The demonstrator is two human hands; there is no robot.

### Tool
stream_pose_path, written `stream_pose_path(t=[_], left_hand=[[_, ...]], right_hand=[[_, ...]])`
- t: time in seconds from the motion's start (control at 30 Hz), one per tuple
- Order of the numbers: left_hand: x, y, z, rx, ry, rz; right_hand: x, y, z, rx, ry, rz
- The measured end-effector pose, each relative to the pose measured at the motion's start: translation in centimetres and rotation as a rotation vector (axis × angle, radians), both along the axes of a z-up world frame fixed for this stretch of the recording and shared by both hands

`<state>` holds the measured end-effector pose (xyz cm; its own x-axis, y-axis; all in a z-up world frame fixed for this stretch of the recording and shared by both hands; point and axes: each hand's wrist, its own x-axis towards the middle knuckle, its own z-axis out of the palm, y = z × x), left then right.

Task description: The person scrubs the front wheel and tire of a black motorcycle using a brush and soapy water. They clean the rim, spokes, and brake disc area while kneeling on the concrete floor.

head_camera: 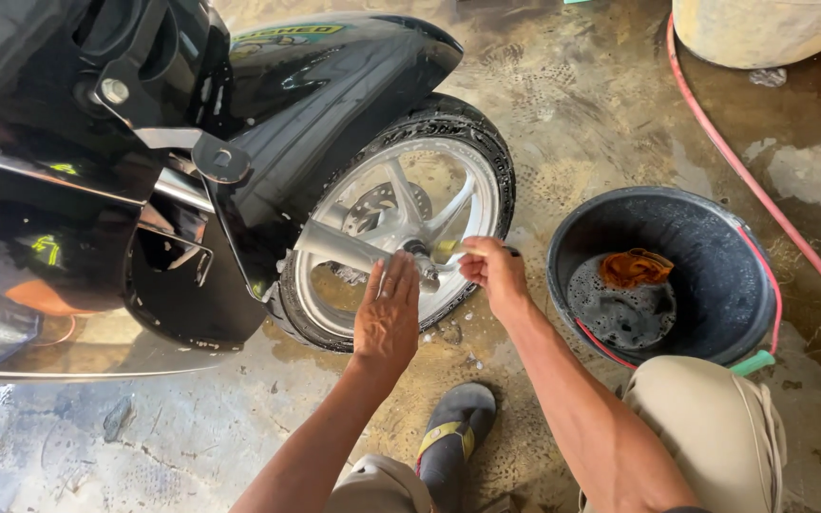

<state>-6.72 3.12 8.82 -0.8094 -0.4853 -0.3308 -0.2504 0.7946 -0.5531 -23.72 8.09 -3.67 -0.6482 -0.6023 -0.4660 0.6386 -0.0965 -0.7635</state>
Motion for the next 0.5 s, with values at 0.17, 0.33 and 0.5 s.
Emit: stream_pose_path(t=[0.17,0.33,0.5], left_hand=[[0.0,0.1,-0.1,-0.002,0.015,-0.009],[-0.6,0.3,0.2,-0.003,0.001,0.006],[-1.2,0.2,0.6,-0.019,0.012,-0.013]], right_hand=[[1.0,0.5,-0.6,-0.071,0.021,-0.098],[1.5,0.3,-3.8,-0.018,-0.006,-0.046],[-0.9,1.0,3.0,0.046,0.440,-0.050]])
